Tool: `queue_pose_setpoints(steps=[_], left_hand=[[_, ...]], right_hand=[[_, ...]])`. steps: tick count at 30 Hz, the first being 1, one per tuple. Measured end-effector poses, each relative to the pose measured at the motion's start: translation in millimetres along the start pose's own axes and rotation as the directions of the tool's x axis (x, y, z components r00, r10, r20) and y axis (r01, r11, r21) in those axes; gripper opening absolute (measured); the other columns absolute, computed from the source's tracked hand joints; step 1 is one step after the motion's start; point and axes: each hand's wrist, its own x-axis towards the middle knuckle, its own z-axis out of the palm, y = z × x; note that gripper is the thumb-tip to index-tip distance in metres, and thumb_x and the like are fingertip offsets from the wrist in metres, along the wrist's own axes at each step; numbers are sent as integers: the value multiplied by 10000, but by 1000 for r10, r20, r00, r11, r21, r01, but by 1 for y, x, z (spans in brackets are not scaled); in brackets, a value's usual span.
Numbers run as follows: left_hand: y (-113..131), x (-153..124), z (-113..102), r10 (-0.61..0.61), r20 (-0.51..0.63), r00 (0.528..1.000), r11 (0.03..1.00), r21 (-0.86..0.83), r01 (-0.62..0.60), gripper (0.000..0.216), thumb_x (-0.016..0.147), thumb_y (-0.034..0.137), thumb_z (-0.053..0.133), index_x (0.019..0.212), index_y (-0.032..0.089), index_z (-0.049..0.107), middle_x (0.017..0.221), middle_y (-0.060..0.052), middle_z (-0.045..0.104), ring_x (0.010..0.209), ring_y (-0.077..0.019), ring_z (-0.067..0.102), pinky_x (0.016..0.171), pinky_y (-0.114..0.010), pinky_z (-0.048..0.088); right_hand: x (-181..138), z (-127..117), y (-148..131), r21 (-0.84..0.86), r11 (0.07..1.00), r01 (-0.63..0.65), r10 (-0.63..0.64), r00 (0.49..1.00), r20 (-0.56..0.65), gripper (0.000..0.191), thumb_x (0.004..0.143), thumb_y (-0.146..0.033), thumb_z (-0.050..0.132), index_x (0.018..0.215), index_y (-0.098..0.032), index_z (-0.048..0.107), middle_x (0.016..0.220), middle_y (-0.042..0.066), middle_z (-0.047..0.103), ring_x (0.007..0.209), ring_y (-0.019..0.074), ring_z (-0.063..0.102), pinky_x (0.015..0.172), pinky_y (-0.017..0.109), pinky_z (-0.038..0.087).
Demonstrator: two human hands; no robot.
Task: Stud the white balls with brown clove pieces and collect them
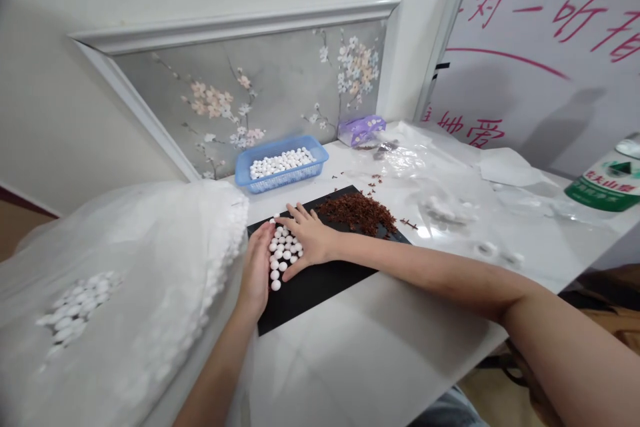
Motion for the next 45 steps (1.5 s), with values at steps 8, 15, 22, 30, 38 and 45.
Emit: queue_pose_setpoints(steps=[8, 15, 22, 30, 38, 45], left_hand=[[12, -2, 5, -148, -119, 982, 979, -155, 129, 402, 890, 477, 379, 1169, 223, 516, 1311, -64, 510, 1255, -200, 425, 1074, -349, 300], [13, -5, 6, -134, -192, 972, 991, -43, 128, 341, 902, 404, 380, 1145, 208, 518, 1258, -83, 542, 1197, -205, 472, 1015, -345, 357], [12, -7, 5, -66, -239, 969, 993, 78, 87, 313, 893, 372, 388, 1105, 195, 536, 1187, -94, 575, 1144, -218, 502, 973, -355, 377], [14, -8, 3, -5, -298, 954, 989, 139, 48, 264, 868, 346, 419, 1027, 193, 563, 1133, -93, 599, 1115, -232, 511, 969, -377, 365], [10, -6, 1, -41, -311, 949, 991, 111, 79, 245, 865, 343, 414, 994, 205, 570, 1116, -84, 606, 1105, -235, 515, 966, -383, 360], [11, -5, -2, -38, -322, 946, 992, 106, 76, 242, 856, 331, 419, 981, 198, 578, 1094, -82, 615, 1085, -235, 528, 959, -384, 367]], right_hand=[[18, -2, 8, -116, 971, 211, -211, 977, 14, 920, 548, -679, 677, 1253, -136, 446, 1330, 210, 403, 1246, 373, 344, 1007, 552, 280], [24, -5, 8, -137, 923, 360, -366, 930, -21, 313, 770, -371, 621, 965, -132, 569, 989, 123, 536, 937, 233, 501, 851, 365, 426], [37, -12, 16, -118, 925, 360, -361, 932, 12, 119, 753, -260, 607, 764, -149, 566, 855, 45, 532, 630, 116, 501, 643, 249, 425], [47, -14, 23, -83, 938, 337, -342, 938, -56, 157, 720, -190, 620, 626, -159, 499, 748, 10, 504, 613, 95, 488, 612, 210, 404], [94, -65, 24, -199, 958, 207, -236, 962, -134, 109, 750, -214, 580, 670, -147, 548, 766, 26, 582, 718, 130, 526, 673, 224, 395], [176, -111, 42, -318, 945, -82, 37, 989, -146, 265, 844, -367, 540, 825, -114, 620, 855, 61, 647, 802, 177, 586, 736, 312, 440]])
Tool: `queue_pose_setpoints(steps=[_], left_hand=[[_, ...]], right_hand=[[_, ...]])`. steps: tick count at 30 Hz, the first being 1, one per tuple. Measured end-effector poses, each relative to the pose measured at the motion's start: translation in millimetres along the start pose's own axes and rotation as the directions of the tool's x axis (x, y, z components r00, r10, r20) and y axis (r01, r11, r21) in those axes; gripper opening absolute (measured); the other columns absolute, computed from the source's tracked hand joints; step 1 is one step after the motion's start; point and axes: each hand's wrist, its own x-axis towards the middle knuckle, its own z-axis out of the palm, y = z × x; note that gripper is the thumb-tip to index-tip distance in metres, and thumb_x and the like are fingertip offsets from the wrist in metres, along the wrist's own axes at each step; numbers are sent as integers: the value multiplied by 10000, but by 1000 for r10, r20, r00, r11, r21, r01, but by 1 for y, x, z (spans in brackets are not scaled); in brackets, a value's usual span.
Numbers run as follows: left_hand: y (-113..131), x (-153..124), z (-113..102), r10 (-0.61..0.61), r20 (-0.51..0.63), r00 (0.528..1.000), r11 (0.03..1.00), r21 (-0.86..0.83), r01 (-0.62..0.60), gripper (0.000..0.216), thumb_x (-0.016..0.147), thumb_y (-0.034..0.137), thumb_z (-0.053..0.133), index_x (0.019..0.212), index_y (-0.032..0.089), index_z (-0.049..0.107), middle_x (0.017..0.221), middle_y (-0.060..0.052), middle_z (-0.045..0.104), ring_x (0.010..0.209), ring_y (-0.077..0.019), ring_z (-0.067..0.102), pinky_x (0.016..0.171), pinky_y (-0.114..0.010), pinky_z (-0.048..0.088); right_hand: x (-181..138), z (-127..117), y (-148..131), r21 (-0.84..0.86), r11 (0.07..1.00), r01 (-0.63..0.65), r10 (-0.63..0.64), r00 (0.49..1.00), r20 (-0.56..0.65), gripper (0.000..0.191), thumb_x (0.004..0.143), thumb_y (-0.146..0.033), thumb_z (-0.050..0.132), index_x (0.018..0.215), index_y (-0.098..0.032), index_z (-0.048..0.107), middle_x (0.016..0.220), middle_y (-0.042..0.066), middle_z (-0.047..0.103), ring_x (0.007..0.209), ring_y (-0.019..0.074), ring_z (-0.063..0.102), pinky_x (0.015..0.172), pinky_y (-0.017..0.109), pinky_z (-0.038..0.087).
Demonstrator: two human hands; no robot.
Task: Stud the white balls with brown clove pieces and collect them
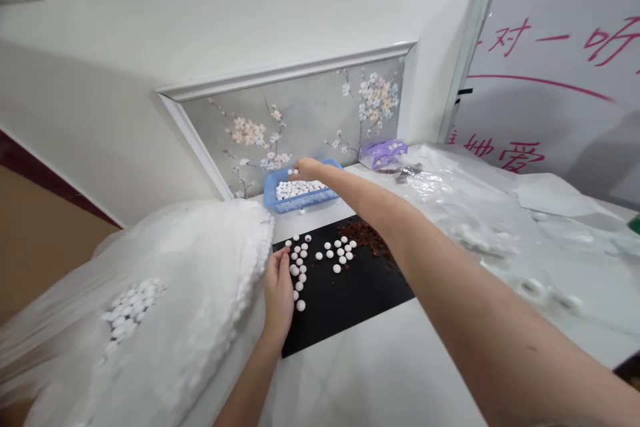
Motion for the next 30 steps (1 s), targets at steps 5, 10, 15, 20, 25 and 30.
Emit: queue_pose_setpoints(steps=[5, 10, 15, 20, 25, 30], left_hand=[[1, -1, -1, -5, -9, 1000, 1000, -14, 5, 242, 853, 338, 427, 972, 198, 585, 1057, -73, 629, 1046, -226, 553, 927, -367, 393], [3, -3, -1, -42, -31, 999, 998, -45, 40, 263, 872, 356, 398, 978, 200, 582, 1076, -71, 623, 1070, -223, 538, 931, -363, 390], [4, -4, -1, -68, -64, 996, 995, -76, 63, 278, 884, 364, 375, 982, 201, 576, 1086, -68, 612, 1096, -221, 517, 949, -361, 372], [5, -5, -1, -105, -86, 991, 992, -84, 97, 272, 874, 381, 399, 980, 218, 590, 1092, -54, 615, 1092, -222, 518, 933, -357, 383], [3, -4, -1, -100, -86, 991, 993, -76, 93, 274, 879, 379, 394, 980, 213, 588, 1091, -55, 611, 1097, -217, 511, 937, -355, 380], [2, -3, -1, -82, -82, 993, 994, -81, 76, 244, 869, 348, 412, 971, 211, 587, 1083, -55, 612, 1096, -217, 512, 930, -348, 386]], right_hand=[[7, -7, 12, -8, 1000, -21, 22, 997, 78, 361, 792, -481, 597, 904, -144, 662, 960, 92, 668, 854, 198, 608, 778, 327, 461], [-55, -4, 1, 16, 998, 59, -58, 996, -67, 470, 849, -517, 487, 1073, -124, 614, 1145, 155, 599, 1092, 262, 528, 961, 400, 370], [-190, 44, -35, 31, 986, 163, -161, 985, -67, 966, 624, -741, 561, 1345, -129, 364, 1429, 221, 308, 1328, 387, 231, 1034, 619, 199], [-246, 72, -40, 159, 985, 65, -70, 997, 32, 964, 692, -721, 506, 1424, -176, 193, 1485, 184, 195, 1370, 340, 151, 1065, 573, 211], [-212, 70, -30, 180, 973, 147, -150, 989, 2, 801, 746, -657, 513, 1358, -166, 348, 1404, 181, 356, 1306, 330, 285, 1045, 539, 254], [-192, 70, -39, 66, 951, 303, -299, 952, -59, 460, 852, -531, 455, 1098, -156, 556, 1147, 160, 536, 1049, 280, 479, 902, 461, 381]])
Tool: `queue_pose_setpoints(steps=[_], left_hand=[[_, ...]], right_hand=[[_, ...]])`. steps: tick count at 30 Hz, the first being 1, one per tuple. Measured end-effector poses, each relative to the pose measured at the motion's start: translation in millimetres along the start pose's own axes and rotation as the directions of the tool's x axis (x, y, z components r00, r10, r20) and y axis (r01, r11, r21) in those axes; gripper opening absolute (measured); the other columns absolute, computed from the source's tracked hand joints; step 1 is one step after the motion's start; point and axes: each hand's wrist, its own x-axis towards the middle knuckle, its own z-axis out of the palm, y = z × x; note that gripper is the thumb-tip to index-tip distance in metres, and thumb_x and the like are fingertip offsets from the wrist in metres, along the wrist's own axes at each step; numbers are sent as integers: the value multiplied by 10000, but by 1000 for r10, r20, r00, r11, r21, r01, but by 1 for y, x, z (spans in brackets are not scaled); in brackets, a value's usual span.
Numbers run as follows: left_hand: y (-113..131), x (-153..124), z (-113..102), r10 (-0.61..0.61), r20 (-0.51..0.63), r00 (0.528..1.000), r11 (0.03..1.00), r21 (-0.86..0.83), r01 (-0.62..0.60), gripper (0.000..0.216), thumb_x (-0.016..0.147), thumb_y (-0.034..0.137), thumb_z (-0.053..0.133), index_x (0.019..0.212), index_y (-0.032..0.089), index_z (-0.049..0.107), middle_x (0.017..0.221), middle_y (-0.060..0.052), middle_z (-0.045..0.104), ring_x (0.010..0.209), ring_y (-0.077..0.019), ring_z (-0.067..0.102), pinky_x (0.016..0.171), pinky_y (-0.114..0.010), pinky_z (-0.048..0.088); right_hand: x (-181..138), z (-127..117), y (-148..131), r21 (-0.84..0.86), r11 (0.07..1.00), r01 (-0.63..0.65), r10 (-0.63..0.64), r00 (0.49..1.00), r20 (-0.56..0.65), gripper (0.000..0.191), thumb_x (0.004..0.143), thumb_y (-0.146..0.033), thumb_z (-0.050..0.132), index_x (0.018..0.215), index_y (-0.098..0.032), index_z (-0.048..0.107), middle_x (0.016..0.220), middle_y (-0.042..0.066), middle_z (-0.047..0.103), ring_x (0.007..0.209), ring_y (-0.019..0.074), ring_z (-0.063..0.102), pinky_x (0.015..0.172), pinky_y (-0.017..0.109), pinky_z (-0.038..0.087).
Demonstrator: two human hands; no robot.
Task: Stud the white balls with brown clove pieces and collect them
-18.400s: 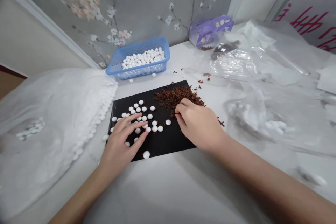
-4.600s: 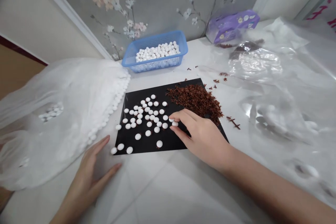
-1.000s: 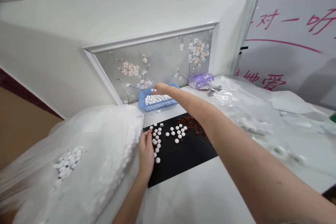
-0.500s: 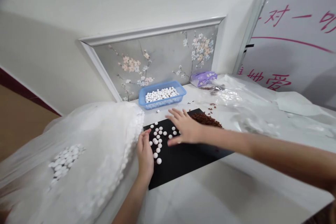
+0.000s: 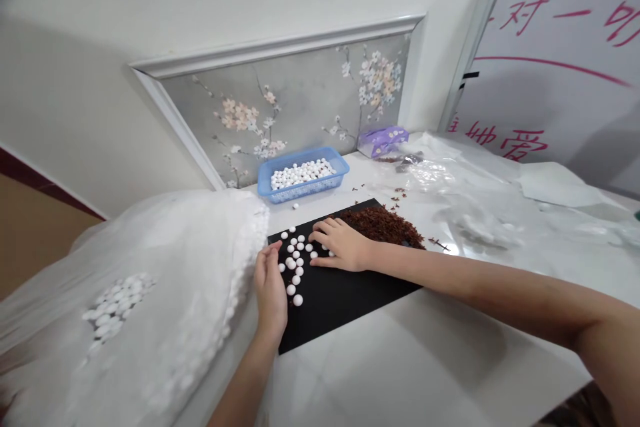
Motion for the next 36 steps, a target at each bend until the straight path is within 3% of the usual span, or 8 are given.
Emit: queue_pose_setpoints(steps=[3, 10, 19, 23, 29, 32, 36], left_hand=[[0, 0, 0, 2, 7, 1000, 1000, 1, -2, 224, 858, 328, 427, 962, 214, 589, 1067, -49, 613, 1077, -212, 519, 928, -343, 386], [-1, 1, 2, -12, 22, 1000, 1000, -8, 12, 208, 833, 314, 448, 938, 208, 593, 1022, -47, 623, 1023, -211, 549, 895, -339, 409], [2, 0, 0, -16, 12, 1000, 1000, -18, 16, 192, 830, 311, 453, 923, 203, 582, 999, -57, 627, 1000, -215, 564, 864, -340, 431], [1, 1, 1, -7, 14, 1000, 1000, -23, 7, 183, 825, 302, 453, 913, 207, 583, 988, -47, 633, 993, -212, 570, 874, -341, 425], [-1, 3, 1, -1, 9, 1000, 999, -42, 1, 184, 817, 307, 452, 903, 205, 578, 965, -41, 631, 973, -207, 573, 873, -339, 423], [-3, 4, 0, -4, 12, 1000, 999, -48, 4, 182, 816, 298, 449, 904, 200, 574, 960, -45, 631, 964, -208, 573, 861, -344, 427], [-6, 4, 0, 5, 17, 1000, 998, -57, -4, 184, 829, 301, 443, 912, 199, 571, 985, -47, 627, 991, -203, 565, 876, -343, 419]], right_hand=[[2, -1, -1, -67, 997, 39, -40, 999, -16, 417, 862, -515, 443, 1035, -153, 560, 1091, 144, 541, 998, 276, 472, 866, 446, 381], [4, -3, 3, 3, 992, 130, -130, 990, 53, 193, 900, -317, 417, 856, -169, 532, 840, 77, 565, 770, 182, 490, 703, 293, 403], [11, -10, 4, -81, 996, 31, -29, 999, 33, 356, 892, -304, 393, 573, -182, 494, 559, 24, 546, 505, 121, 443, 514, 257, 284], [43, -43, 10, -123, 985, -120, 112, 991, -75, 396, 898, -331, 375, 574, -171, 539, 554, 33, 561, 533, 127, 478, 554, 253, 313], [138, -92, 47, -157, 919, -362, 327, 921, -209, 366, 893, -372, 397, 786, -125, 645, 760, 88, 640, 762, 191, 577, 665, 272, 366], [169, -94, 69, -146, 885, -443, 416, 891, -185, 383, 880, -414, 432, 893, -104, 655, 868, 128, 654, 839, 224, 588, 692, 292, 397], [174, -84, 83, -105, 917, -384, 381, 923, -52, 446, 809, -506, 535, 857, -84, 668, 831, 143, 666, 770, 243, 601, 659, 305, 419]])
